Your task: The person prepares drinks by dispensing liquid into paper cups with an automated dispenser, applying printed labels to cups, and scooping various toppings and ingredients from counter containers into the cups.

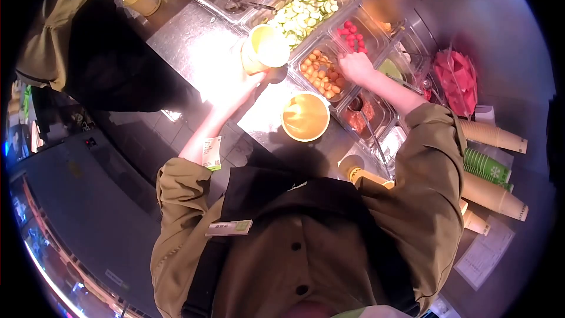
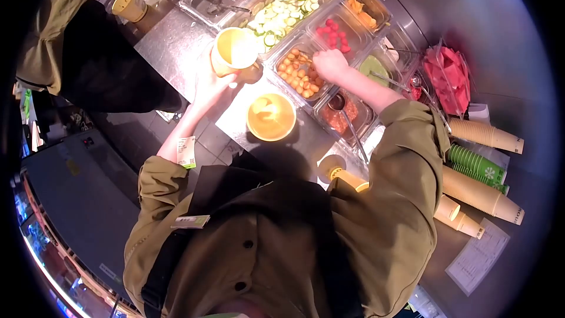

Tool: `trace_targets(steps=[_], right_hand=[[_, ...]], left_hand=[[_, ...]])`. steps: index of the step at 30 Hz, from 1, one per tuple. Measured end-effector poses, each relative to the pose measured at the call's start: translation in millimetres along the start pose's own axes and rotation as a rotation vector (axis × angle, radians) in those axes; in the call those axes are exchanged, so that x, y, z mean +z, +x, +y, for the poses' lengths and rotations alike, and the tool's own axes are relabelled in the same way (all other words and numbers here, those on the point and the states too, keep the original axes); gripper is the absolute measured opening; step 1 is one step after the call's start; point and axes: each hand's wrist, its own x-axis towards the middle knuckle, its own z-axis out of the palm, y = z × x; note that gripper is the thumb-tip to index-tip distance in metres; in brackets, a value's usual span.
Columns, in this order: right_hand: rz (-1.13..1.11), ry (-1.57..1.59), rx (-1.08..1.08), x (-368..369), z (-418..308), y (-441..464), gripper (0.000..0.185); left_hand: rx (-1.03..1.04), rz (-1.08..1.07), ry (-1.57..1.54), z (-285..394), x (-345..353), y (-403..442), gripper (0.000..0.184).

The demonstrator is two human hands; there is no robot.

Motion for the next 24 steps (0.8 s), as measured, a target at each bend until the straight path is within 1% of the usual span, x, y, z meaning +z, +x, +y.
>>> trace_targets(steps=[2, 3, 5, 6, 7, 9, 10, 11, 12, 13, 16, 17, 18, 19, 20, 21, 24], right_hand=[[-0.062, -0.012, -0.007, -13, 2, -3, 0.017], [-0.056, 0.007, 0.005, -23, 6, -9, 0.018], [-0.037, 0.04, 0.022, -46, 15, -28, 0.019], [0.101, 0.111, -0.023, -59, 21, -41, 0.022], [0.074, 0.213, -0.038, -90, 18, -53, 0.026], [0.186, 0.324, -0.128, -129, -1, -68, 0.027], [0.242, 0.387, -0.165, -138, -11, -74, 0.03], [0.262, 0.409, -0.159, -143, -16, -78, 0.031], [0.284, 0.426, -0.156, -148, -20, -79, 0.032], [0.305, 0.444, -0.156, -150, -22, -79, 0.033], [0.096, 0.688, 0.055, -141, 3, -83, 0.027], [0.03, 0.503, 0.089, -123, 4, -75, 0.026], [0.034, 0.429, 0.153, -87, 3, -62, 0.027], [-0.088, 0.231, 0.211, -55, 2, -42, 0.03], [-0.141, 0.197, 0.275, -44, -8, -27, 0.032], [-0.152, 0.189, 0.265, -27, -11, -14, 0.027], [-0.091, 0.085, 0.176, 4, -10, 5, 0.02]], left_hand=[[0.036, -0.036, 0.075, 2, 1, 5, 0.07], [0.06, -0.053, 0.114, 5, 1, 10, 0.067], [0.108, -0.119, 0.124, 34, -4, 21, 0.065], [0.125, -0.152, 0.129, 43, -6, 24, 0.065], [0.157, -0.136, 0.073, 35, -2, 24, 0.063], [0.219, -0.113, -0.041, 1, 18, 25, 0.06], [0.044, -0.104, -0.344, -8, 22, 27, 0.061], [-0.058, -0.085, -0.486, -15, 26, 24, 0.061], [-0.116, -0.049, -0.534, -7, 26, 21, 0.061], [-0.104, 0.001, -0.452, 5, 26, 13, 0.061], [-0.125, 0.037, -0.448, 10, 22, 0, 0.062], [-0.134, 0.038, -0.455, 7, 18, -2, 0.062], [-0.142, 0.042, -0.459, 4, 15, -4, 0.062], [-0.152, 0.039, -0.46, 1, 13, -5, 0.062], [-0.157, 0.044, -0.461, 0, 11, -6, 0.062], [-0.161, 0.048, -0.458, -1, 8, -7, 0.063], [-0.17, 0.066, -0.442, -2, 2, -10, 0.063]])
